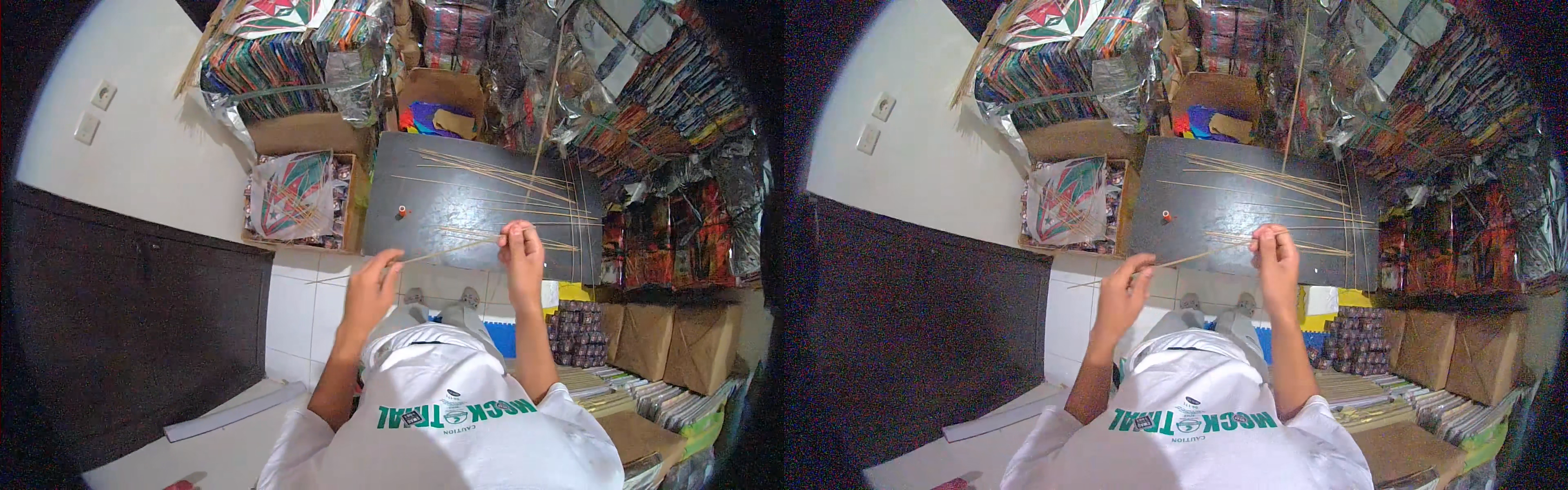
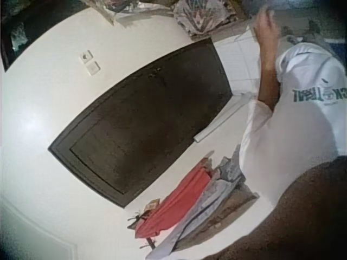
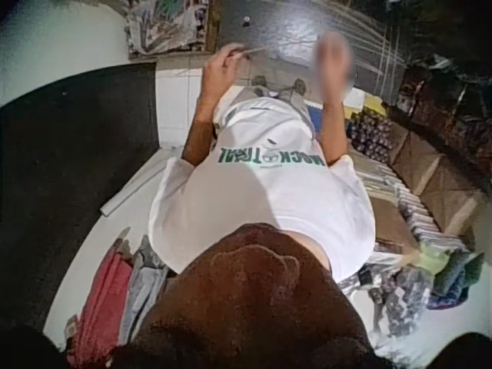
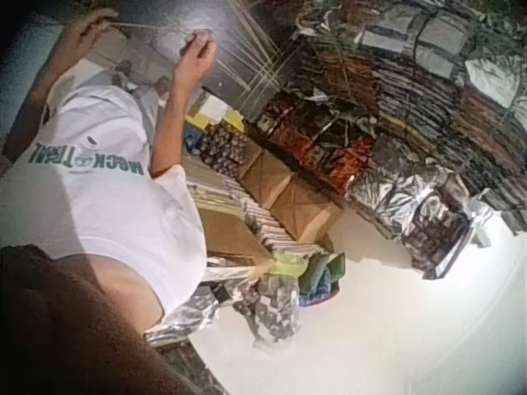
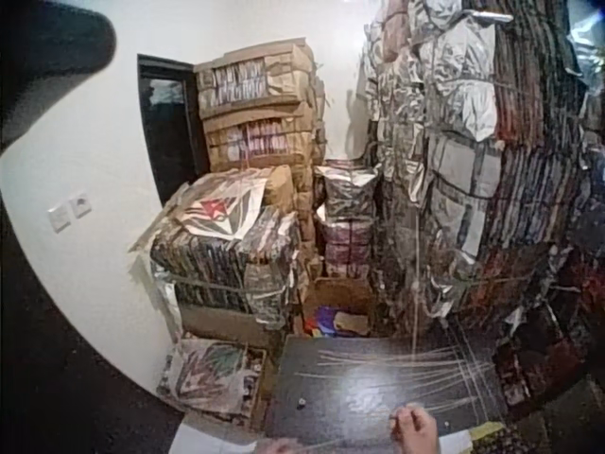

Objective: The person is assembling thin wooden sticks on a dark table. They pick up sticks, align them, and use a small red object to secure them together. The person handles the sticks one by one, creating a bundle or structure.

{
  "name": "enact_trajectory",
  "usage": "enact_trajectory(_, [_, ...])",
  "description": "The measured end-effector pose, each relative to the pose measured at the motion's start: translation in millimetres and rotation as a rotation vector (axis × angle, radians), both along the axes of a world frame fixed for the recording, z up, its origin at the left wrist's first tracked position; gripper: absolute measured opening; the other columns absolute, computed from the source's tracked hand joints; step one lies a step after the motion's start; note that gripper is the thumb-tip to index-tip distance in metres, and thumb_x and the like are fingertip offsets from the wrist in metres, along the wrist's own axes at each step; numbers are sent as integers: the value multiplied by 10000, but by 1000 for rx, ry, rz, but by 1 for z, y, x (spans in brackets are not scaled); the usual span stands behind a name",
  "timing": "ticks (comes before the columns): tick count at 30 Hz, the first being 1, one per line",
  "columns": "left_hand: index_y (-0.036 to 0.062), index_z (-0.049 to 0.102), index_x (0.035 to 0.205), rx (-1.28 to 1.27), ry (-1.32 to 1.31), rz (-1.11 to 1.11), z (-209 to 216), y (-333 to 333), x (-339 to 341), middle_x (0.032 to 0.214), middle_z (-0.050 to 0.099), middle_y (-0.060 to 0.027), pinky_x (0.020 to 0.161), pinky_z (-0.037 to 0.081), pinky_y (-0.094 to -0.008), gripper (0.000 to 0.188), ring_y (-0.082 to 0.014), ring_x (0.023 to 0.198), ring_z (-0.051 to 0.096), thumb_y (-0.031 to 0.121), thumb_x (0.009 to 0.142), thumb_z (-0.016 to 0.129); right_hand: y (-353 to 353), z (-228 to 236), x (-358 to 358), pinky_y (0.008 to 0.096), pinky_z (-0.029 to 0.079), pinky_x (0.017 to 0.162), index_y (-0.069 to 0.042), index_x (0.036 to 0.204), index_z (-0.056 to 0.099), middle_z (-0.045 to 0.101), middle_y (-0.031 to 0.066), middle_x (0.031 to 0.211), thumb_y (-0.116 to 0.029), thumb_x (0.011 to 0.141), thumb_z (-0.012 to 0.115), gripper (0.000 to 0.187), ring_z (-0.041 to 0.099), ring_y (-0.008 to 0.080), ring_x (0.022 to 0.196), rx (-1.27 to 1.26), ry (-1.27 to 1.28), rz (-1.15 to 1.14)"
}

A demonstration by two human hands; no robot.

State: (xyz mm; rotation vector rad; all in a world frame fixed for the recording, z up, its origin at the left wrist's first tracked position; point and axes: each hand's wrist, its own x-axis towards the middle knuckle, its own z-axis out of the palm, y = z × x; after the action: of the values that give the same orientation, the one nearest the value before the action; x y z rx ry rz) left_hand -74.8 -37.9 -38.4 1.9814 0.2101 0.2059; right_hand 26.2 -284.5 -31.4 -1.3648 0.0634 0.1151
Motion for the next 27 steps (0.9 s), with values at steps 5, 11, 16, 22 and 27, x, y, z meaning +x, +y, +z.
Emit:
enact_trajectory(5, [56, 752, 831, 474, 219, 25, -6, 21, -15, 796, 717, -144, 676, 519, -417, 302, -360, 800, 683, 344, 903, 695, -39, -5, 12, 178, 339, 537, -67, 1013, 601, 607, -3, 882, -228, 1043, 558, 170, 495, 23, 704, -13, -59, -106])
enact_trajectory(11, [71, 730, 719, 721, 342, -3, -9, 11, -17, 645, 681, -109, 576, 469, -433, 355, -363, 645, 658, 399, 855, 729, -65, -10, 14, 189, 369, 578, -60, 998, 623, 624, 0, 910, -214, 1043, 550, 176, 535, 36, 759, -153, -173, 37])
enact_trajectory(16, [56, 743, 784, 502, 336, 158, -23, -1, -11, 684, 689, -146, 610, 507, -462, 324, -382, 661, 672, 372, 854, 732, -75, -6, 20, 197, 366, 583, -60, 993, 635, 624, -5, 866, -217, 1047, 538, 193, 497, 28, 711, -91, -139, 51])
enact_trajectory(22, [60, 747, 890, 483, 441, 168, -34, -8, -4, 730, 704, -172, 649, 527, -476, 283, -387, 712, 687, 341, 871, 718, -87, -2, 31, 199, 354, 560, -58, 1009, 644, 629, -10, 835, -204, 1047, 531, 189, 436, 19, 637, -116, -134, 99])
enact_trajectory(27, [67, 739, 918, 626, 395, 224, -39, -15, 2, 808, 725, -150, 731, 532, -469, 240, -383, 773, 691, 301, 870, 712, -94, -10, 38, 194, 347, 552, -54, 1011, 642, 635, -4, 844, -219, 1045, 539, 197, 433, 16, 634, -78, -111, 187])
